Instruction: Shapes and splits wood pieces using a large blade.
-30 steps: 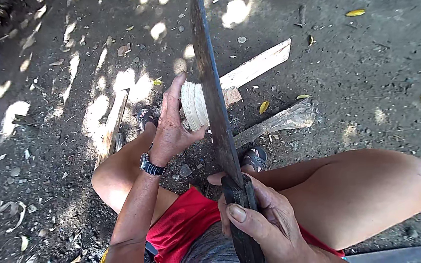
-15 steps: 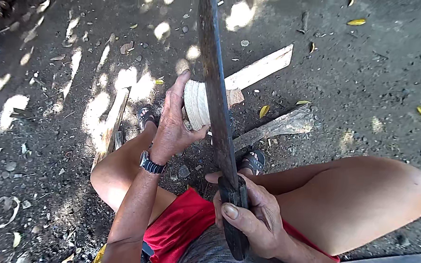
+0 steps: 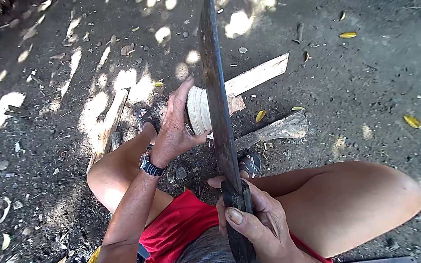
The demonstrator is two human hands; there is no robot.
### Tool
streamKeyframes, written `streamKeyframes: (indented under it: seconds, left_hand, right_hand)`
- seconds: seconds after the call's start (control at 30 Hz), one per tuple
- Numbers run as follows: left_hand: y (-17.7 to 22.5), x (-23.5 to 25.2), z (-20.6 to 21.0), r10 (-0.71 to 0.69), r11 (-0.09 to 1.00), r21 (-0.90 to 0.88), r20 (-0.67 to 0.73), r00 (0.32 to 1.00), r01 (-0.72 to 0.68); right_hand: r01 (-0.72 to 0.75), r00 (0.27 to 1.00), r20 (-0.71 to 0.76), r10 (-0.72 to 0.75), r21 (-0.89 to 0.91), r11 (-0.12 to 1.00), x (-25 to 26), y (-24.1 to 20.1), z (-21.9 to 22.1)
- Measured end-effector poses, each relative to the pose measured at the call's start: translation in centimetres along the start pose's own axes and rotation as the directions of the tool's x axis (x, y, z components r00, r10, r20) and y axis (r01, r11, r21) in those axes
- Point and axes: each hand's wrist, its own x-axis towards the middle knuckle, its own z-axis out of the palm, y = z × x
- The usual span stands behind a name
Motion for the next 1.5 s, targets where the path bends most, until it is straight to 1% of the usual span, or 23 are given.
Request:
streamKeyframes:
  seconds: [0.1,0.23,0.43,0.6,0.87,1.03,1.2,1.4,1.5]
  left_hand:
    - [0.0,-0.1,0.1,-0.005,1.0,-0.005,-0.001,1.0,0.005]
    - [0.1,-0.4,-0.1,-0.016,1.0,-0.006,0.022,1.0,0.016]
    - [0.2,-0.4,-0.1,-0.039,0.998,-0.057,0.03,0.999,0.041]
    - [0.3,-0.2,-0.2,-0.039,0.999,-0.015,0.035,0.999,0.04]
    - [0.1,-0.1,-0.2,-0.044,0.999,-0.028,0.026,0.999,0.045]
    - [0.1,0.0,-0.1,-0.047,0.998,-0.038,0.03,0.998,0.049]
    - [-0.1,0.1,0.1,-0.023,0.999,-0.024,0.028,0.999,0.024]
    - [0.1,0.0,0.2,-0.022,1.0,-0.016,0.031,0.999,0.022]
    - [0.2,-0.1,0.0,-0.048,0.999,-0.021,0.037,0.998,0.048]
  right_hand:
    - [0.003,1.0,-0.002,-0.003,0.001,1.0,-0.1,0.1,0.0]
    - [-0.033,0.999,-0.017,0.034,0.033,0.999,-0.3,-0.8,0.1]
    - [-0.031,0.999,-0.025,0.031,-0.002,1.0,-0.2,-0.8,0.2]
    - [-0.047,0.999,-0.025,0.048,0.037,0.998,-0.1,-1.3,0.1]
    - [-0.009,1.0,-0.016,0.009,0.018,1.0,0.0,-0.1,-0.1]
    - [-0.017,1.0,-0.019,0.018,0.032,0.999,0.0,-0.3,-0.3]
    - [0.019,0.999,-0.034,-0.017,0.071,0.997,-0.2,0.5,0.2]
    - [-0.047,0.998,-0.03,0.05,0.092,0.995,-0.2,-1.2,0.2]
    - [-0.058,0.998,-0.026,0.06,0.081,0.995,-0.1,-1.4,0.1]
